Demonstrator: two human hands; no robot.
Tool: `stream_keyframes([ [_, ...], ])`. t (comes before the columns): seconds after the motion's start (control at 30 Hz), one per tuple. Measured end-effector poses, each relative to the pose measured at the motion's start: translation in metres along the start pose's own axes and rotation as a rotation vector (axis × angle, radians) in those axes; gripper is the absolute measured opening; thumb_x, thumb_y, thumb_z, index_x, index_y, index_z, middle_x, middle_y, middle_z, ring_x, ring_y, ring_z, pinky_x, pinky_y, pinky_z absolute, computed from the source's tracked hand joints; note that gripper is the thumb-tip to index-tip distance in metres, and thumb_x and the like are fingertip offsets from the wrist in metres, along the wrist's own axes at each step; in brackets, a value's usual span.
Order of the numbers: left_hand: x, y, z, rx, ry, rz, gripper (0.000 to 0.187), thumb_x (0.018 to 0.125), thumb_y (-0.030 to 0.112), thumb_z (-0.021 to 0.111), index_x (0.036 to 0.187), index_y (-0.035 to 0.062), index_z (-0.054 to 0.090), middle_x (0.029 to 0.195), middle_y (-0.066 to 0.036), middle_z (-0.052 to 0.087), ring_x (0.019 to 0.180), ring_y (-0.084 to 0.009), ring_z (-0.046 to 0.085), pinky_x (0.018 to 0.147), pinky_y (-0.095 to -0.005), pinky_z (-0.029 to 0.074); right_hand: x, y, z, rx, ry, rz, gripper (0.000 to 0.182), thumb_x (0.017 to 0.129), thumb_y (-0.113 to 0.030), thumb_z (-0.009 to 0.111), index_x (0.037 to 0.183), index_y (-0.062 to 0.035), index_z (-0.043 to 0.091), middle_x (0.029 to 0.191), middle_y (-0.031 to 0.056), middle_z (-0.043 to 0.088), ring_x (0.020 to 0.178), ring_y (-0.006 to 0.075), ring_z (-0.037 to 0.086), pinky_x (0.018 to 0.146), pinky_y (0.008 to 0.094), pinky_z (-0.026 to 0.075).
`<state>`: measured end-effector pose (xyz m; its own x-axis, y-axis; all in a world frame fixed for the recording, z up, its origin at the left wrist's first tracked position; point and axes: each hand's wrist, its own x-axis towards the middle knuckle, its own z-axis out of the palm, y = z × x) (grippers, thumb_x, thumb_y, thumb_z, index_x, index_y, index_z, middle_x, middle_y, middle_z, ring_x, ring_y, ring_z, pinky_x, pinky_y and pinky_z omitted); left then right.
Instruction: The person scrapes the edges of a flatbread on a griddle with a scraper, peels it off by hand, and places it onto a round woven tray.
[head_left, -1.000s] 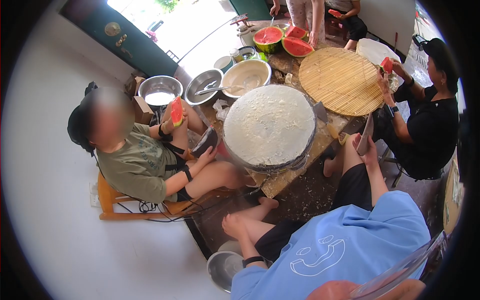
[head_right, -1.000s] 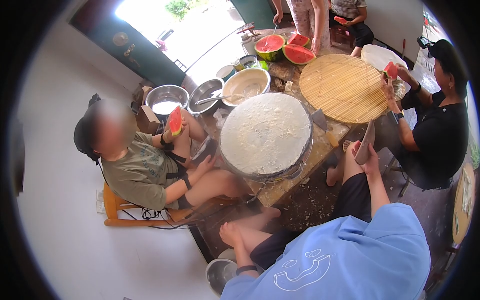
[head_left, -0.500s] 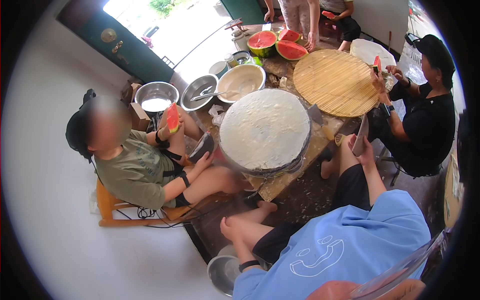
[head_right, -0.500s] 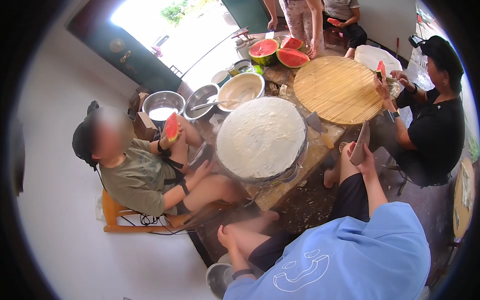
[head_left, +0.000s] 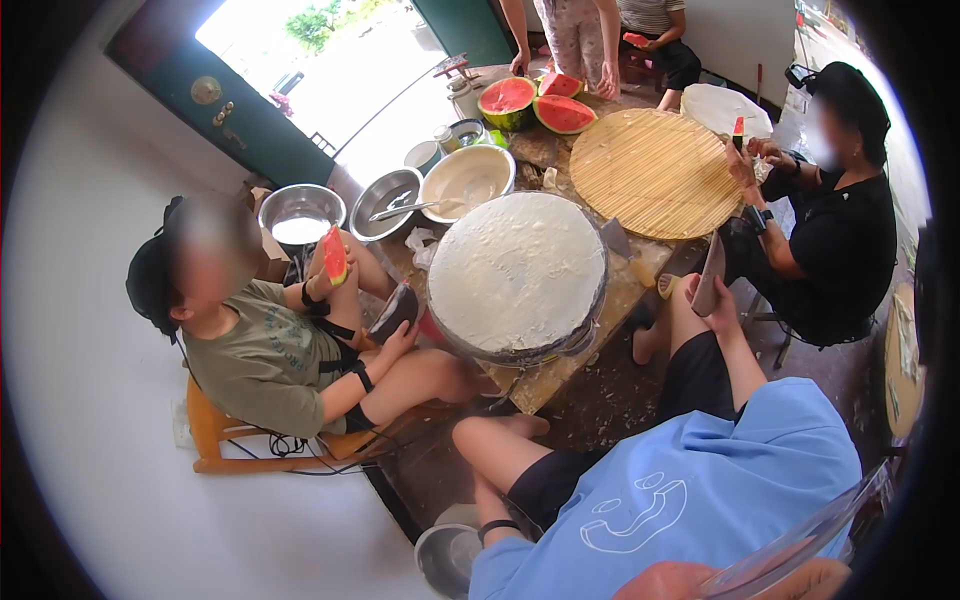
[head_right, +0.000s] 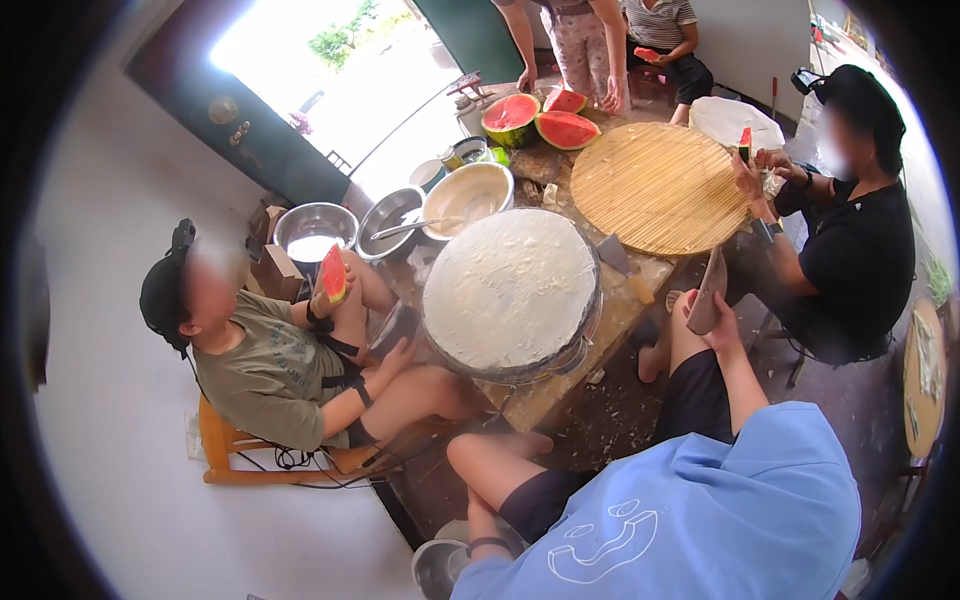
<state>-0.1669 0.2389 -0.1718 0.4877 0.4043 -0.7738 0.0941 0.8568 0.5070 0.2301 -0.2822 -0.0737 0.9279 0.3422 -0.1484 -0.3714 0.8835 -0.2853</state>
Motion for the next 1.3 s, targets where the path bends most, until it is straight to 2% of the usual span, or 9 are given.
stream_keyframes([
  [0.2,-0.006,0.026,0.023,-0.126,0.000,0.001,0.059,0.092,0.049,0.033,0.128,0.0037,0.045,0.130,-0.012,0.048,0.120,-0.0269,0.044,0.100,-0.0417,0.034,0.001,0.003,0.005,-0.055,-0.011,0.011,0.035,0.088,-0.030,0.056,0.110,-0.0031,0.055,0.110,0.0080,0.060,0.108,0.0226,0.055,0.099,0.0452,0.038],
  [0.3,-0.015,0.061,0.064,-0.130,0.217,0.455,0.063,0.088,0.052,0.035,0.126,0.0038,0.047,0.129,-0.013,0.050,0.116,-0.0283,0.048,0.094,-0.0411,0.040,0.002,0.003,0.003,-0.048,-0.013,0.018,0.036,0.088,-0.030,0.056,0.111,-0.0024,0.055,0.110,0.0086,0.059,0.108,0.0228,0.055,0.099,0.0456,0.037],
  [0.4,-0.071,0.089,0.133,-0.014,0.263,0.648,0.055,0.090,0.042,0.039,0.121,-0.0017,0.050,0.124,-0.016,0.051,0.115,-0.0252,0.048,0.098,-0.0437,0.036,0.002,0.005,0.005,-0.037,-0.018,0.025,0.038,0.088,-0.031,0.056,0.112,-0.0014,0.054,0.110,0.0090,0.059,0.109,0.0229,0.054,0.099,0.0453,0.037],
  [0.5,-0.059,0.088,0.143,0.462,0.219,0.976,0.043,0.091,0.032,0.044,0.117,-0.0013,0.053,0.122,-0.015,0.053,0.117,-0.0231,0.047,0.099,-0.0427,0.035,0.003,0.006,0.006,-0.019,0.000,0.031,0.040,0.088,-0.032,0.055,0.113,-0.0008,0.054,0.110,0.0092,0.059,0.109,0.0230,0.054,0.099,0.0447,0.037],
  [0.63,-0.126,0.037,0.193,1.602,0.814,0.871,0.034,0.085,0.022,0.053,0.113,0.0031,0.057,0.118,-0.011,0.057,0.111,-0.0256,0.052,0.093,-0.0380,0.040,0.002,0.004,0.006,-0.038,0.009,0.039,0.042,0.089,-0.034,0.054,0.113,0.0002,0.054,0.109,0.0096,0.059,0.108,0.0232,0.055,0.099,0.0442,0.037],
  [0.7,-0.092,0.017,0.143,1.525,0.483,1.063,0.031,0.080,0.022,0.055,0.104,0.0045,0.062,0.110,-0.010,0.061,0.104,-0.0254,0.056,0.086,-0.0387,0.042,0.002,0.004,0.005,-0.044,0.008,0.042,0.043,0.089,-0.034,0.054,0.113,0.0008,0.054,0.109,0.0099,0.059,0.107,0.0234,0.055,0.100,0.0444,0.037],
  [0.77,-0.091,0.017,0.141,1.608,0.436,1.157,0.026,0.076,0.022,0.056,0.094,0.0070,0.067,0.101,-0.009,0.065,0.098,-0.0248,0.058,0.081,-0.0384,0.043,0.004,0.003,0.001,-0.047,0.011,0.040,0.043,0.089,-0.034,0.054,0.113,0.0013,0.054,0.109,0.0102,0.059,0.107,0.0237,0.055,0.100,0.0447,0.036],
  [0.93,-0.120,0.023,0.176,1.752,0.754,1.329,0.015,0.072,0.019,0.057,0.071,0.0136,0.071,0.080,-0.009,0.068,0.090,-0.0255,0.061,0.079,-0.0376,0.044,0.007,0.003,-0.001,0.006,0.020,0.039,0.043,0.089,-0.033,0.054,0.113,0.0019,0.054,0.109,0.0107,0.060,0.107,0.0244,0.055,0.101,0.0455,0.036],
  [1.3,-0.132,0.027,0.170,1.752,0.840,1.134,0.012,0.069,0.020,0.061,0.075,0.0171,0.072,0.081,-0.006,0.068,0.088,-0.0218,0.061,0.081,-0.0359,0.044,0.012,0.004,-0.008,0.043,0.017,0.081,0.041,0.088,-0.032,0.055,0.113,0.0012,0.055,0.110,0.0111,0.060,0.109,0.0241,0.054,0.102,0.0450,0.036],
])
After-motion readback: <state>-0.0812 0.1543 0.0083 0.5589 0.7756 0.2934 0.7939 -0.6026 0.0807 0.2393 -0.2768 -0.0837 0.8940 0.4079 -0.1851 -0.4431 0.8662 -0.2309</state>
